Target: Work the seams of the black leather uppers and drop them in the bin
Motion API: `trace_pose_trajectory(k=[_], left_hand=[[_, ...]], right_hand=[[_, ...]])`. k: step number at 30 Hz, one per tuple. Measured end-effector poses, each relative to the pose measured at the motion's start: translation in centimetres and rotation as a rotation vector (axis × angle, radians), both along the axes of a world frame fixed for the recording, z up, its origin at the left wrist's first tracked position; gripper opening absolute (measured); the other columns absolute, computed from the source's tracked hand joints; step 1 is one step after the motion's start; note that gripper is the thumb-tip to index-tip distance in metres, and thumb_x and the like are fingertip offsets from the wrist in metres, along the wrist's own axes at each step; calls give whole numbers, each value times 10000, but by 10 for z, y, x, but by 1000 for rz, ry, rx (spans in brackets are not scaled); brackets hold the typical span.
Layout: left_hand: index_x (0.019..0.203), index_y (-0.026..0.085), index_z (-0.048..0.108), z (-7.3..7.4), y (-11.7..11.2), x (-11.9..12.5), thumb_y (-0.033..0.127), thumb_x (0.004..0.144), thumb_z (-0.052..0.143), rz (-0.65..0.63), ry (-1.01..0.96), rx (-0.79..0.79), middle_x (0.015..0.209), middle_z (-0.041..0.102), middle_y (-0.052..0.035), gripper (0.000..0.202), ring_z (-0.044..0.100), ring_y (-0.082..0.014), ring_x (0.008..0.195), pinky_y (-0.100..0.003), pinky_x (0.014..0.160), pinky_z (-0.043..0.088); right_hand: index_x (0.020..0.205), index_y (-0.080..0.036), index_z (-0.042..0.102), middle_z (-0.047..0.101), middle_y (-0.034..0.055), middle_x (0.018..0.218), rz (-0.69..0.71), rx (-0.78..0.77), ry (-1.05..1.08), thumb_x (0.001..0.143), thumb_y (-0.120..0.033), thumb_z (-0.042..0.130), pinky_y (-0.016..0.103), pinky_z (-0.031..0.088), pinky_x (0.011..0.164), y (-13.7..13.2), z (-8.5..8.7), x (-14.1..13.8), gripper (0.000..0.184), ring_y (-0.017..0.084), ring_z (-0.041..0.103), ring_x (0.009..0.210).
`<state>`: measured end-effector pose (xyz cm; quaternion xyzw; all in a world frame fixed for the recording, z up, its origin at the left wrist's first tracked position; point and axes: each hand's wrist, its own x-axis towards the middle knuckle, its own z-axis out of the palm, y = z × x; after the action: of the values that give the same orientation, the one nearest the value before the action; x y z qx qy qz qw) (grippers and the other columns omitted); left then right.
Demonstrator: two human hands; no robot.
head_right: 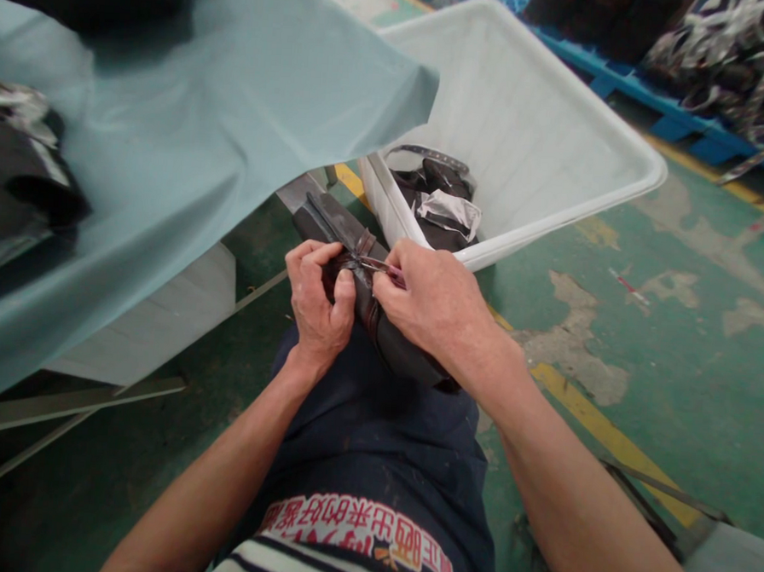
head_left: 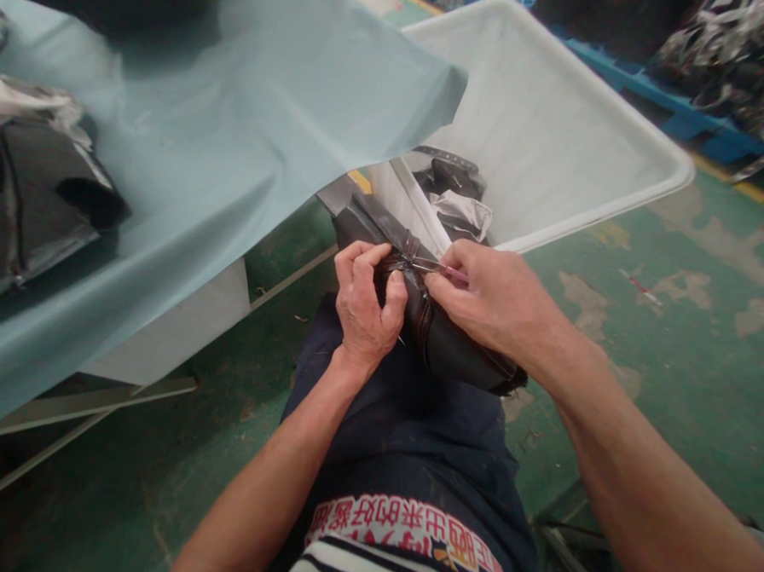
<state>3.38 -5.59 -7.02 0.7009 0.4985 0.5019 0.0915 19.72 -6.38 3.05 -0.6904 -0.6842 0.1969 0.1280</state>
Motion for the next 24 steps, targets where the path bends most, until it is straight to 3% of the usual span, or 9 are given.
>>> trace_pose_trajectory(k=[11, 24], left_hand=[[1273, 175, 626, -1, 0, 1, 331, 1059, 518, -9, -31, 2, 1250, 612, -142, 286, 610, -253, 1196, -442, 1075, 544], [1279, 178, 619, 1, -1, 2, 342, 1064, 503, 4, -30, -5, 1242, 612, -133, 294, 615, -247, 1196, -432, 1082, 541]], right_hand=[[901, -209, 687, 686, 70, 751, 14, -24, -132, 972, -293, 559, 331, 260, 634, -2, 10, -8, 169, 200, 510, 651], [794, -224, 610, 644, 24, 710, -17, 10, 65, 918, -292, 596, 320, 294, 642, 1, 0, -1, 142, 178, 524, 658]])
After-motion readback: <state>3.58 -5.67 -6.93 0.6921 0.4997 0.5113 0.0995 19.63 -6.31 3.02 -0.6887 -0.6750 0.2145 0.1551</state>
